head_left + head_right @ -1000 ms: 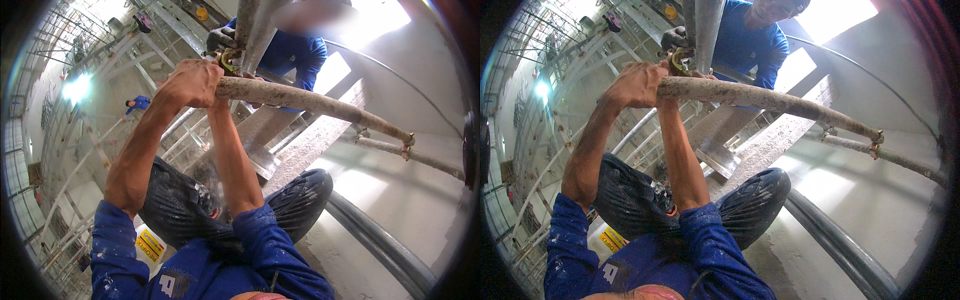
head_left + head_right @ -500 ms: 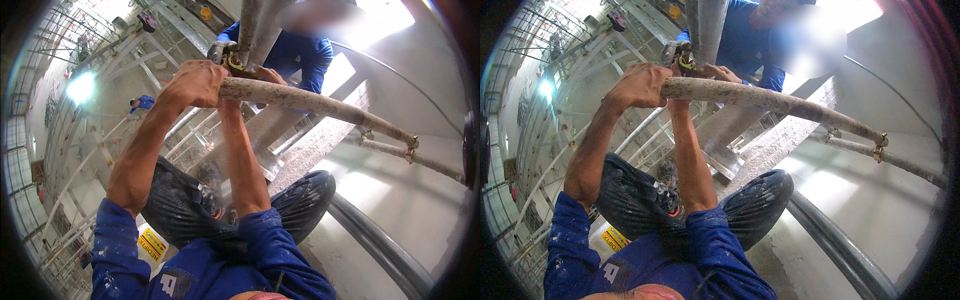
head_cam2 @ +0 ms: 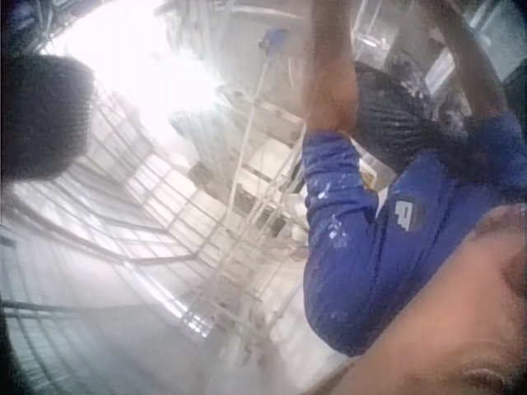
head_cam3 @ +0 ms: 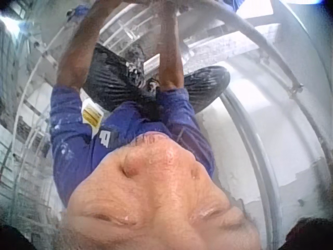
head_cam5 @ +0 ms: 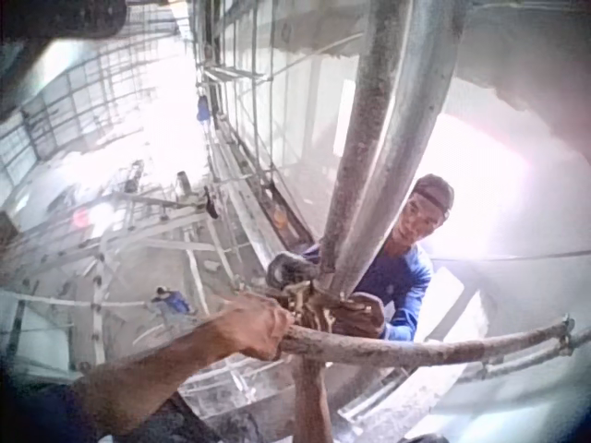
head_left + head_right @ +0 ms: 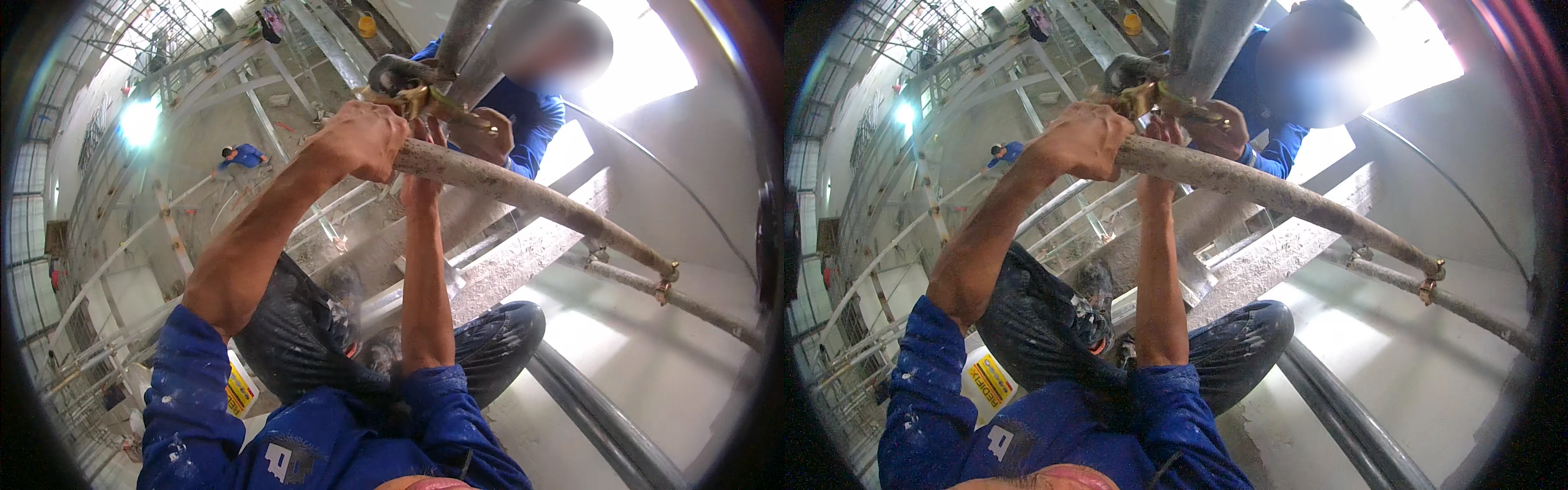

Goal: The person is assembling a metal scaffolding structure. They are seen tightening a metal clamp on a vertical pole using a wrench while another worker assists by holding the pole steady. The person adjusts the clamp and tightens it securely.

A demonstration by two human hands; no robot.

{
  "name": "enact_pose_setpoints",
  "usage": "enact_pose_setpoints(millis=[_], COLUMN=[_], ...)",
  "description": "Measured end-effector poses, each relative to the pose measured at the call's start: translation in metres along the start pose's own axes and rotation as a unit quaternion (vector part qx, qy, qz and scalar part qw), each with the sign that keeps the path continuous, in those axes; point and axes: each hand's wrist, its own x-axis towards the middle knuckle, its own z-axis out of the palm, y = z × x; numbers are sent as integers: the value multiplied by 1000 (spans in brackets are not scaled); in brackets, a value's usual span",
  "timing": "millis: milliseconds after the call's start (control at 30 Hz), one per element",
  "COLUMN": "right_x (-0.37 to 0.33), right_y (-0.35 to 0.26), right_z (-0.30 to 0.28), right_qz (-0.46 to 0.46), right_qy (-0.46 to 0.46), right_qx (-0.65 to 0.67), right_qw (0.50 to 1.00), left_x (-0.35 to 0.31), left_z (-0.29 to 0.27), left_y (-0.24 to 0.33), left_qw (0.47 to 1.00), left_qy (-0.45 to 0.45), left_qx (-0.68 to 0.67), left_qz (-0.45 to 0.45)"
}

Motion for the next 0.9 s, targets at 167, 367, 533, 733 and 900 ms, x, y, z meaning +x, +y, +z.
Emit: enact_pose_setpoints(millis=[167,367,533,733,900], right_x=[-21,-39,-61,20,128], right_y=[-15,-43,-222,-304,-330], right_z=[-9,-63,63,134,174], right_qz=[86,235,333,-224,-428], right_qy=[65,-72,-235,55,-166], right_qx=[19,-254,-523,-552,-650], right_qw=[994,935,749,802,606], left_x=[-2,0,-5,-14,-10], left_z=[-5,7,-4,0,2], left_y=[-1,-5,-1,-4,-3], left_qw=[1000,999,1000,998,997], left_qy=[-20,50,-15,45,59], left_qx=[-11,8,-10,-32,-19], left_qz=[-22,14,-8,21,44])
